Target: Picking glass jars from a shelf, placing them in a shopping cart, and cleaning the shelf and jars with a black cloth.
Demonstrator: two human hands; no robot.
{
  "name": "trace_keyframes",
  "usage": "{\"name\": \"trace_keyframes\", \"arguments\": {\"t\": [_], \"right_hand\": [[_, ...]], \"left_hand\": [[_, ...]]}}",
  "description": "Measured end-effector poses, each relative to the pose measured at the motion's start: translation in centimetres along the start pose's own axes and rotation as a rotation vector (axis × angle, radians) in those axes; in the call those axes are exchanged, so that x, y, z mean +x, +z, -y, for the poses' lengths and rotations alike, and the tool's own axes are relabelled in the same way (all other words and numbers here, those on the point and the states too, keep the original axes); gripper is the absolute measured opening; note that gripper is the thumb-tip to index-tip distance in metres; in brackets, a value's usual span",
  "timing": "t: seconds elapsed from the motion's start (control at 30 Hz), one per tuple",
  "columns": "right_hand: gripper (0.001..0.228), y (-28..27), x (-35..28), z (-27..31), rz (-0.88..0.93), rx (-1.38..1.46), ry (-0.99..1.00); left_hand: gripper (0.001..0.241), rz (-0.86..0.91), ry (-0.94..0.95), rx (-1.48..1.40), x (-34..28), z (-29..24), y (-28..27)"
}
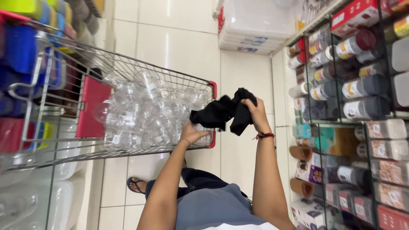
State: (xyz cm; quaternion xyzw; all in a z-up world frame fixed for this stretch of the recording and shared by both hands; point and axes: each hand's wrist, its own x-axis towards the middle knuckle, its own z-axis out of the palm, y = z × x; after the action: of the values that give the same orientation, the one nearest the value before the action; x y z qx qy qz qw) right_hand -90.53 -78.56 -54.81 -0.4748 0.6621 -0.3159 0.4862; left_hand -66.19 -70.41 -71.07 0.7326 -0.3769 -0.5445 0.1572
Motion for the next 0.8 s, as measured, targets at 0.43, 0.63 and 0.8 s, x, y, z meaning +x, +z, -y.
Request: {"name": "trace_keyframes", "arguments": {"t": [0.43,0.63,0.8], "right_hand": [[0.048,16.3,-4.1,15.4,0.023,-0.272,-0.850],[0.034,19.1,-9.1,21.2,0.244,-0.274,-1.013],[0.032,20.3,-9.4,23.2,0.490,-0.205,-1.108]], "left_hand": [[0.107,-0.665,0.782,0.035,-13.1,-5.4,-16.7],[0.100,-0.852,0.595,-0.073,-15.2,-4.4,-20.2],[0.102,-0.919,0.475,-0.137,-15.9,-4.1,-21.6]]}}
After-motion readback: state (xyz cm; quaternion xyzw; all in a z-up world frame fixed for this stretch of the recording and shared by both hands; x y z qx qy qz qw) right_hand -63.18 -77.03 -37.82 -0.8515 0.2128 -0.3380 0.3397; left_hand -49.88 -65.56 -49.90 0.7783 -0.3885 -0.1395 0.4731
